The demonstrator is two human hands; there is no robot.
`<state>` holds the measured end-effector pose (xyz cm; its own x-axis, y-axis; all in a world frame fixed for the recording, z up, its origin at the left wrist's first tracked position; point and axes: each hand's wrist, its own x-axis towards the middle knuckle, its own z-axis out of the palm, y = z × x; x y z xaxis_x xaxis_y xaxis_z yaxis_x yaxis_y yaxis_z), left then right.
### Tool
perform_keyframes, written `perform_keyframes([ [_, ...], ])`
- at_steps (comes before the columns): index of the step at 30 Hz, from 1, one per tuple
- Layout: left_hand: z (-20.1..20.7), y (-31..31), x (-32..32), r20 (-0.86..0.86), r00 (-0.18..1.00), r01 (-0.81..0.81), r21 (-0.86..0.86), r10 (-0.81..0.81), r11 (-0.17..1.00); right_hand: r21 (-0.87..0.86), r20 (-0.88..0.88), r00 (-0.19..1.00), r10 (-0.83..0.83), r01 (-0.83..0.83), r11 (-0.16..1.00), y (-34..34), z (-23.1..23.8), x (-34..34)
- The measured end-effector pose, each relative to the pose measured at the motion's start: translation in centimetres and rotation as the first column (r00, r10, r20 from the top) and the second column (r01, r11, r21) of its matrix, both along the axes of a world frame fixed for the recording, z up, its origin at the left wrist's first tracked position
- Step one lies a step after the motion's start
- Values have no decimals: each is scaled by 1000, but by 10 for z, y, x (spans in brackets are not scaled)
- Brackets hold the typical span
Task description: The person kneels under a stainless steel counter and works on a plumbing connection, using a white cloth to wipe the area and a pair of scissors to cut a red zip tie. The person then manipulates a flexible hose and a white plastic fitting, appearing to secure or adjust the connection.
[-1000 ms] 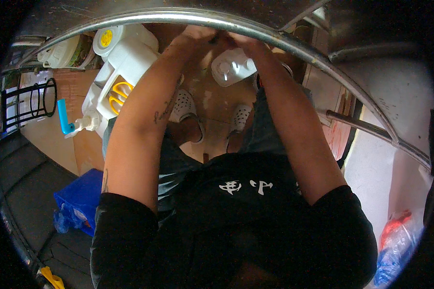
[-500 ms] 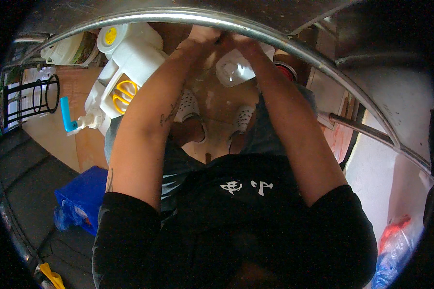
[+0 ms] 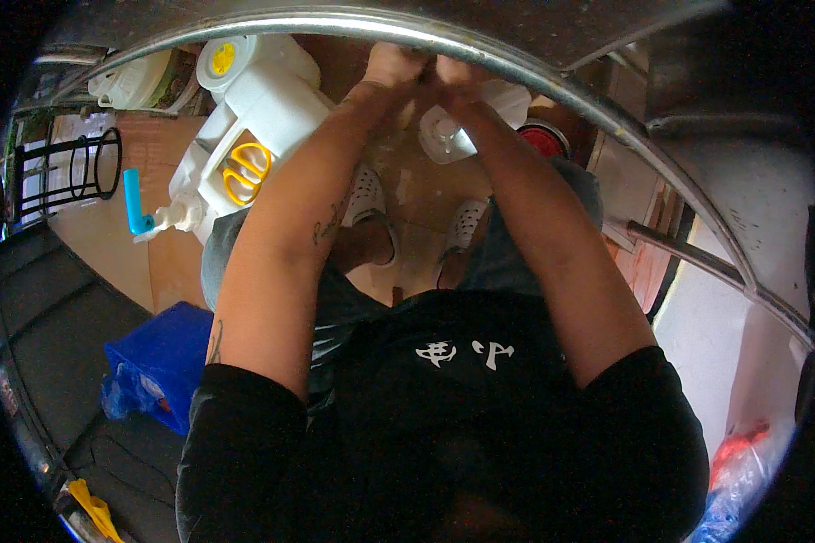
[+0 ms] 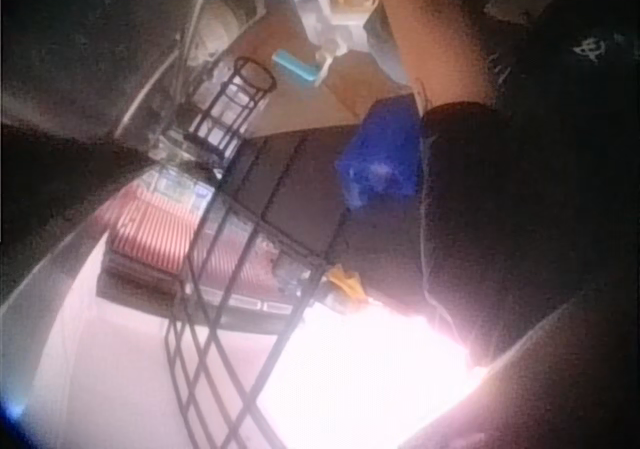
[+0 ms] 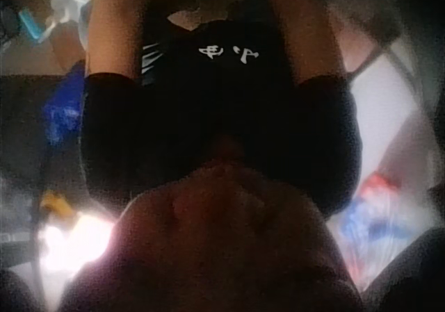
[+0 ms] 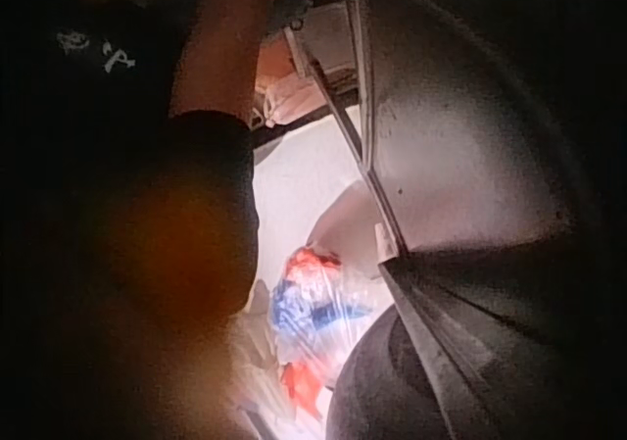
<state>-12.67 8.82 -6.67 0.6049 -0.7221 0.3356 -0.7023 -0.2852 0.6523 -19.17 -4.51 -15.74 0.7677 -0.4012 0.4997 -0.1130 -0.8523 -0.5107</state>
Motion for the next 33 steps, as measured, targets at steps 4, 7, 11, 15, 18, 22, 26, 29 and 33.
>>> perform_keyframes([
  [4,1,-1,1,-131,989,-63,65,71,996,226,316,901,297,-375,899,-12,-34,5],
  [7,-1,-2,2,38,999,-30,65,27,997,105,19,990,143,-144,984,-17,-35,-2],
  [11,-9,-7,1,-158,981,-113,13,114,993,422,73,980,186,-199,884,-15,-14,-11],
  [15,-12,-6,-3,28,999,-43,-12,43,999,862,269,938,220,-337,380,-18,9,-15],
  [18,-10,-5,-7,-77,997,-15,-70,10,997,919,394,901,185,-392,-49,-23,20,-13],
  [22,-8,-6,-8,-259,966,-26,-12,22,1000,788,564,821,90,-502,-356,-25,31,-13],
  [26,-8,-6,-5,-67,998,-13,18,14,1000,807,479,817,322,-554,205,-26,35,-20],
  [29,-9,-3,-7,112,993,43,-66,-35,997,731,613,747,256,-660,174,-24,31,-18],
  [33,-6,-3,-8,61,995,84,-84,-79,993,676,656,712,249,-702,225,-27,29,-14],
])
